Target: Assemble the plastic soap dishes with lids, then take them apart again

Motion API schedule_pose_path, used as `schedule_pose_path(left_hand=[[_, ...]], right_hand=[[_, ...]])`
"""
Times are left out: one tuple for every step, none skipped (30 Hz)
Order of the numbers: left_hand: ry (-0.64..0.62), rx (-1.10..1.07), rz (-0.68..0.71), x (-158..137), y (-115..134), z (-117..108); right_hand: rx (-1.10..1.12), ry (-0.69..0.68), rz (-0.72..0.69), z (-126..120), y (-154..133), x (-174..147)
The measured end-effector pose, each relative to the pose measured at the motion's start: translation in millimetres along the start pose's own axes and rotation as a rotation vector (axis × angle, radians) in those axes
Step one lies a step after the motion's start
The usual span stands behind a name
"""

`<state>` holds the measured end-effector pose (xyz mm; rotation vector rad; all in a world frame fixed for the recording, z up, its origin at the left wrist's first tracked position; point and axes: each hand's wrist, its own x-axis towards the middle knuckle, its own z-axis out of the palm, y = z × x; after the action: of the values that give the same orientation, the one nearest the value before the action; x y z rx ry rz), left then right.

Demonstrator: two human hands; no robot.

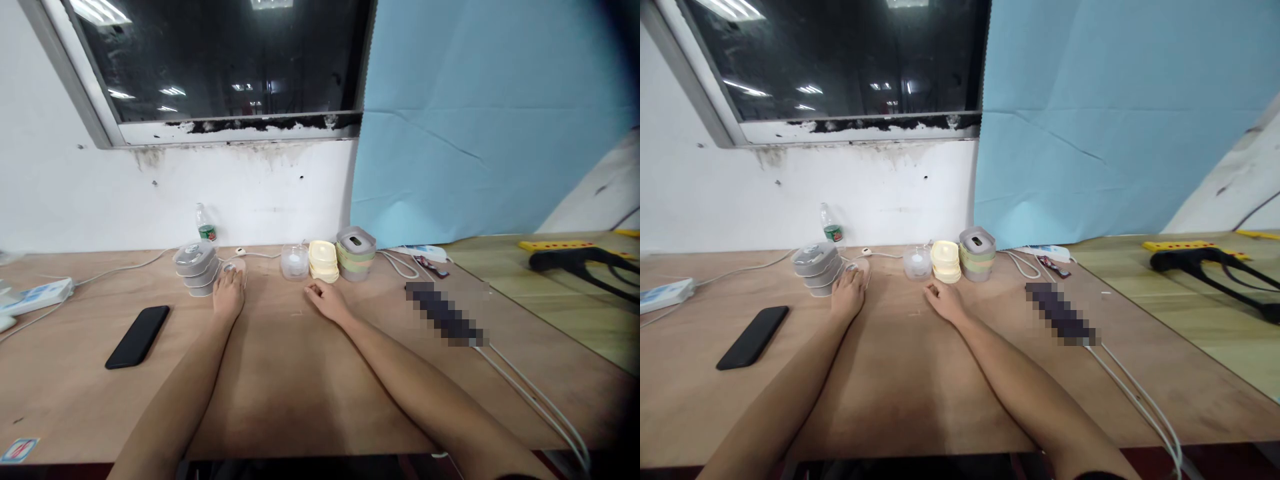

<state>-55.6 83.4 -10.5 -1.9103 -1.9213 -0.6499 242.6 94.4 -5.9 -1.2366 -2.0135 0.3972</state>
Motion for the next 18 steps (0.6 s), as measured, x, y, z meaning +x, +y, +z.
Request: schedule_pose_path(left_hand=[[0.003, 0.0, -0.008, 0, -1, 0], [0.005, -0.003, -0.017, 0, -2, 0], [0.004, -0.008, -0.023, -1, -2, 0], [0.001, -0.016, -0.029, -1, -2, 0], [-0.001, -0.024, -0.038, -1, -2, -1], [0.001, -0.034, -0.046, -2, -1, -2], [0.009, -0.044, -0.049, -2, 0, -4], [0.024, -0.055, -0.044, -3, 2, -7], [0.044, -0.067, -0.029, -3, 4, -10], [0.06, -0.081, -0.002, -4, 7, -12], [0.072, -0.098, 0.037, -5, 9, -15], [0.07, -0.121, 0.088, -6, 12, -17], [0.059, -0.148, 0.142, -8, 15, -19], [0.045, -0.178, 0.198, -10, 18, -20], [0.031, -0.209, 0.249, -14, 21, -21], [0.016, -0.236, 0.294, -17, 24, -22], [0.003, -0.261, 0.332, -22, 27, -23], [-0.009, -0.282, 0.364, -26, 30, -24]], right_hand=[[0.002, 0.046, 0.018, -1, 1, 1], [-0.002, 0.091, 0.037, -3, 3, 2], [-0.009, 0.137, 0.057, -5, 5, 3], [-0.016, 0.181, 0.074, -8, 7, 4], [-0.022, 0.222, 0.086, -10, 10, 6], [-0.027, 0.258, 0.094, -13, 13, 8], [-0.031, 0.288, 0.098, -15, 16, 11], [-0.036, 0.307, 0.101, -17, 20, 13], [-0.04, 0.314, 0.105, -19, 24, 16], [-0.045, 0.313, 0.107, -20, 28, 18], [-0.052, 0.309, 0.11, -20, 32, 20], [-0.06, 0.304, 0.11, -19, 36, 22], [-0.065, 0.3, 0.104, -18, 39, 23], [-0.068, 0.301, 0.095, -17, 42, 24], [-0.067, 0.304, 0.084, -16, 44, 25], [-0.062, 0.311, 0.075, -15, 45, 25], [-0.054, 0.32, 0.072, -14, 46, 25], [-0.044, 0.333, 0.076, -13, 46, 25]])
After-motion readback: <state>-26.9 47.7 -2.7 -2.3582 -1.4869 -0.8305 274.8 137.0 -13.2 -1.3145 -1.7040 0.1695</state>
